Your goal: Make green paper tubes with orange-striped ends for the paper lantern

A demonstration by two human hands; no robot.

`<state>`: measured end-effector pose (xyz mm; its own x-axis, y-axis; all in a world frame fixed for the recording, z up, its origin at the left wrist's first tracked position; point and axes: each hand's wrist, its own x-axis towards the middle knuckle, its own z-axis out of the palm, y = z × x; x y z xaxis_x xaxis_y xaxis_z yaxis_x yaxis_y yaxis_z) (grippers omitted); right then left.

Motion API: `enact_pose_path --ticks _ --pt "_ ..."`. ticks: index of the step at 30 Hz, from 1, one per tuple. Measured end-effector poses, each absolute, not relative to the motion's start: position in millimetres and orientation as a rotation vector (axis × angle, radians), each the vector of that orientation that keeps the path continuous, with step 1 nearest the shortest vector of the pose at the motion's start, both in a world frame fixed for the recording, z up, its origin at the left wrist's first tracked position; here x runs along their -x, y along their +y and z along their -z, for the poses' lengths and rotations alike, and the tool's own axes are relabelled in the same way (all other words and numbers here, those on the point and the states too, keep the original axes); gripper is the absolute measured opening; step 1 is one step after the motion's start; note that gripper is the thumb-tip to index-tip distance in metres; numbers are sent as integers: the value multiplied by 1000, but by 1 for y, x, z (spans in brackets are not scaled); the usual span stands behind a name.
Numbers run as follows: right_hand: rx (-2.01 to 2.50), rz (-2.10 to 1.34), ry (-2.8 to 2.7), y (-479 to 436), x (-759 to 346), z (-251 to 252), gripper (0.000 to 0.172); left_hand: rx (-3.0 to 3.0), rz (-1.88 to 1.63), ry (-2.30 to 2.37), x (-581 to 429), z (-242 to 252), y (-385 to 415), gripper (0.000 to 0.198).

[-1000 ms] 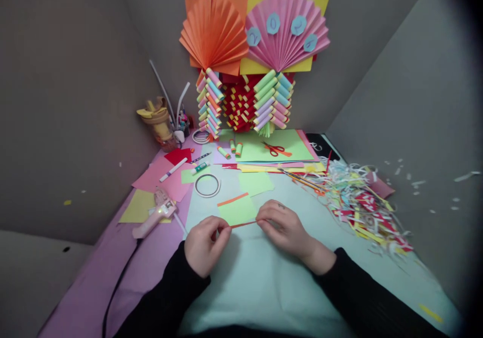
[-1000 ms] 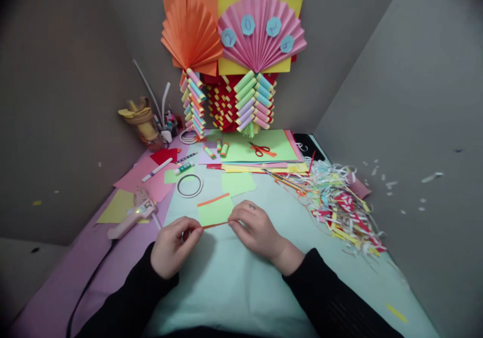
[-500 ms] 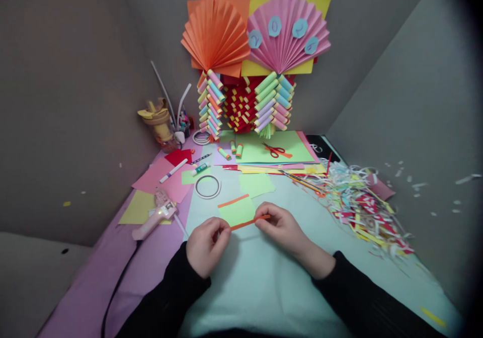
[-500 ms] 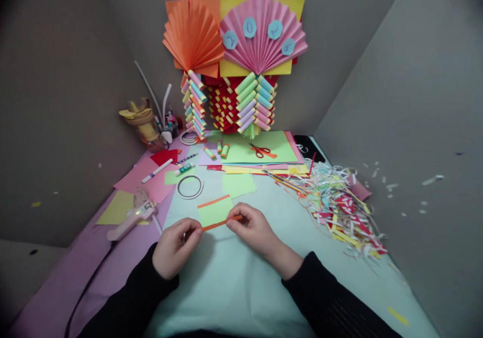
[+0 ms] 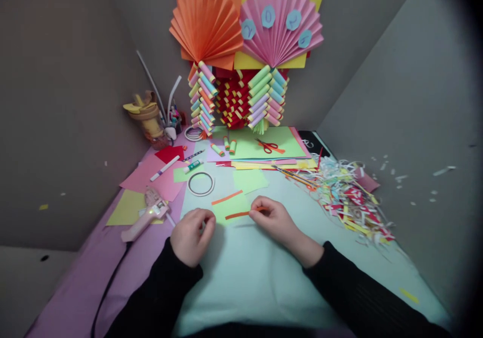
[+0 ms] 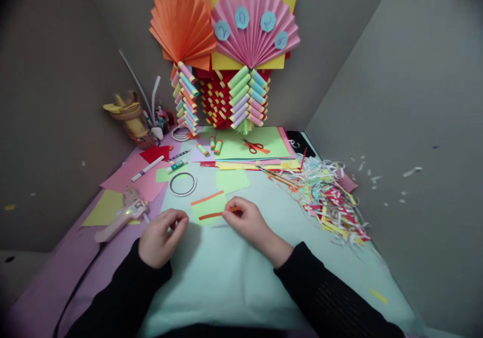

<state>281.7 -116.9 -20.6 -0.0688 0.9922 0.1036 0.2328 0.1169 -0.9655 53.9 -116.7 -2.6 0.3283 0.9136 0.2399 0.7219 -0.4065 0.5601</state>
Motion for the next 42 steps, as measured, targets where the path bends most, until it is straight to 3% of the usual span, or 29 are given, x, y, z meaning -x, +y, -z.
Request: enact_pose_path --ticks 5,10,15,42 --pt "1320 -963 -1396 -111 -285 23 10 -2474 -819 1360 -43 11 -102 20" --pt "1341 -688 -1403 -106 -286 27 9 -2562 -648 1305 -46 23 -100 32" --pt "1410 -657 -1392 -99 -287 31 7 -2571 -523 1283 -50 26 -97 36" --pt "1568 -727 -1587 -100 -270 40 9 -2325 -478 1341 -52 19 -92 13"
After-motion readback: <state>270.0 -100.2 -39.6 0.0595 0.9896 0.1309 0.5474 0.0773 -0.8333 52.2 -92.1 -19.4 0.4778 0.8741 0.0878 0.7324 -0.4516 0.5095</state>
